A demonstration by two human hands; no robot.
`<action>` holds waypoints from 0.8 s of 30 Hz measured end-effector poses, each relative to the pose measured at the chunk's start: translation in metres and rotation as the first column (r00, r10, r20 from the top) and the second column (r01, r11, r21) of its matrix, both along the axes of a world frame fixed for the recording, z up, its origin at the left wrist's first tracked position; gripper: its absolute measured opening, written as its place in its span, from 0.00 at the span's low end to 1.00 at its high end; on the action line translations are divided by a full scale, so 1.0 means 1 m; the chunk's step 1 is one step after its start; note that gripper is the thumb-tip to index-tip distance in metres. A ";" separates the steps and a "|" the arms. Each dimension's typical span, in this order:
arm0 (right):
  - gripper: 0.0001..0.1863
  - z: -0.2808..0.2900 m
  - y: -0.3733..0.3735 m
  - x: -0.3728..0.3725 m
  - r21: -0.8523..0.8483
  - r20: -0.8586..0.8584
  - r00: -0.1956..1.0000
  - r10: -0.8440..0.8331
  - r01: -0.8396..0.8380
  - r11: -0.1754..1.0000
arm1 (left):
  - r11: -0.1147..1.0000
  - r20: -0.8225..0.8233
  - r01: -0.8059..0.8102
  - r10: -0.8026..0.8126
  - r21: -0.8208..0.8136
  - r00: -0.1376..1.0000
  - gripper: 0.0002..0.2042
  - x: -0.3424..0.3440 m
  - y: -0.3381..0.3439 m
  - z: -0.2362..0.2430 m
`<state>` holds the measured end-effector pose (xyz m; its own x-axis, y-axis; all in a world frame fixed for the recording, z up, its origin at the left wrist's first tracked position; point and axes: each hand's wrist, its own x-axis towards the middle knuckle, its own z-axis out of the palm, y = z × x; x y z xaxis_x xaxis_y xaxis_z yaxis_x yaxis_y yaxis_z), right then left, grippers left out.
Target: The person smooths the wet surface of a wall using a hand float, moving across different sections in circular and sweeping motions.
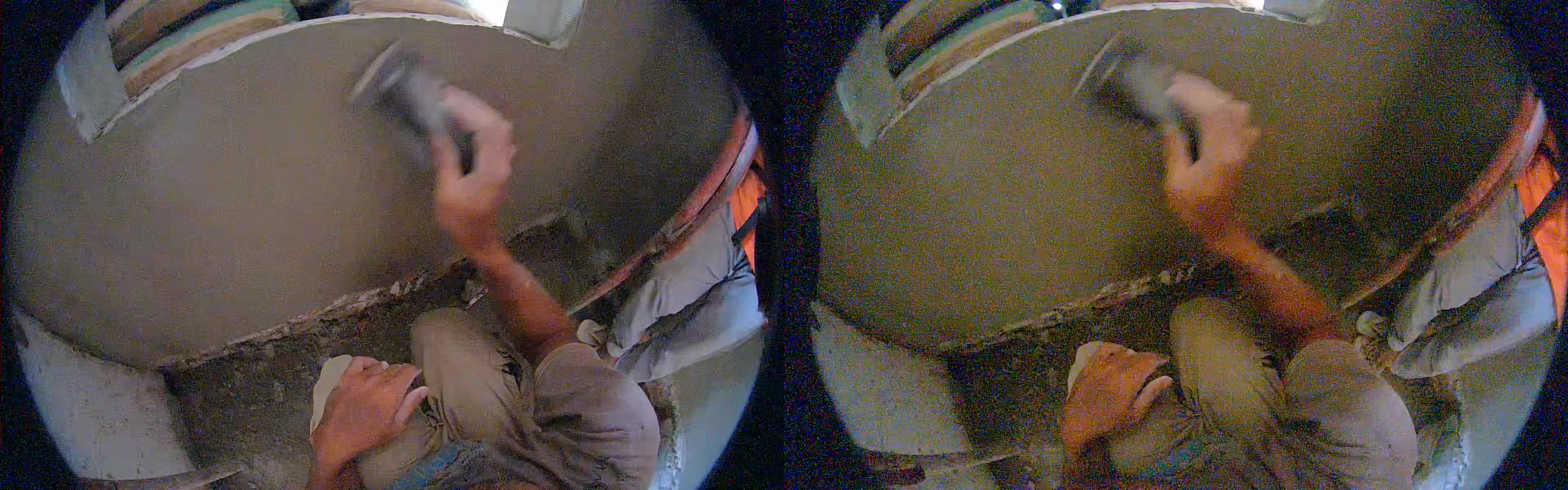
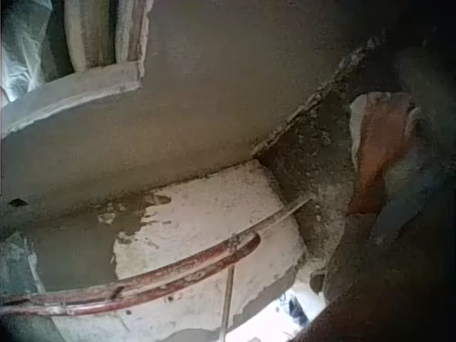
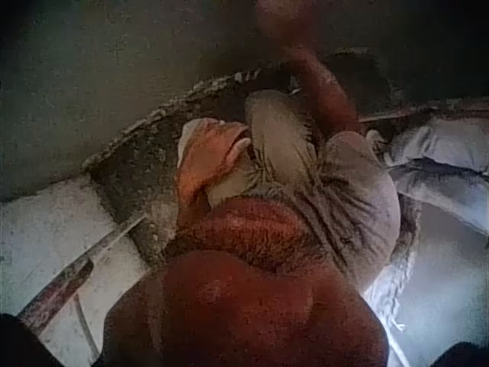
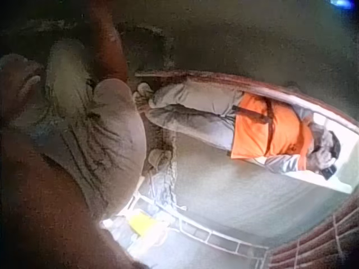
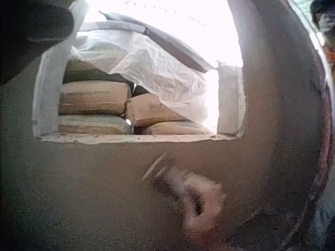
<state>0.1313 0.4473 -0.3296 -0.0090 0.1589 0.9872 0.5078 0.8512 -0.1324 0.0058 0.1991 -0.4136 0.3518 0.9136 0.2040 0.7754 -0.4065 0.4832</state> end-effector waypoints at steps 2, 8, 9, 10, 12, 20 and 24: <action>0.21 -0.033 -0.024 -0.020 -0.031 0.165 0.986 0.037 -0.032 0.999 | 0.999 -0.001 -0.030 0.030 0.041 1.000 0.15 0.001 -0.002 -0.002; 0.24 -0.079 -0.036 -0.013 0.006 0.384 0.916 0.113 -0.125 0.992 | 1.000 -0.036 -0.012 0.012 -0.016 0.999 0.16 0.002 -0.003 0.016; 0.24 -0.067 -0.032 0.001 0.030 0.333 0.941 0.064 -0.079 0.996 | 1.000 -0.039 -0.011 0.011 -0.015 0.999 0.16 0.001 -0.003 0.013; 0.22 -0.045 -0.028 0.014 0.056 0.225 0.974 -0.013 0.000 0.998 | 0.999 -0.016 -0.011 0.012 0.030 1.000 0.16 0.002 -0.004 0.007; 0.18 -0.010 0.002 0.036 0.115 -0.050 0.996 -0.080 0.086 0.990 | 0.997 0.001 0.006 -0.006 0.079 1.000 0.16 -0.002 -0.003 0.005; 0.18 0.041 0.073 0.089 -0.115 -0.308 0.949 -0.068 0.034 0.993 | 0.995 -0.072 -0.030 0.036 0.093 0.997 0.16 0.005 -0.001 0.018; 0.17 -0.006 0.022 0.039 -0.005 -0.007 0.999 -0.048 0.048 0.999 | 1.000 -0.075 -0.022 0.022 -0.003 0.997 0.16 0.005 0.002 0.016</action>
<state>0.1704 0.4690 -0.3354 0.0062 0.1637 0.9865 0.5471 0.8252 -0.1404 0.0106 0.2007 -0.3975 0.3457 0.9220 0.1745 0.8184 -0.3872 0.4247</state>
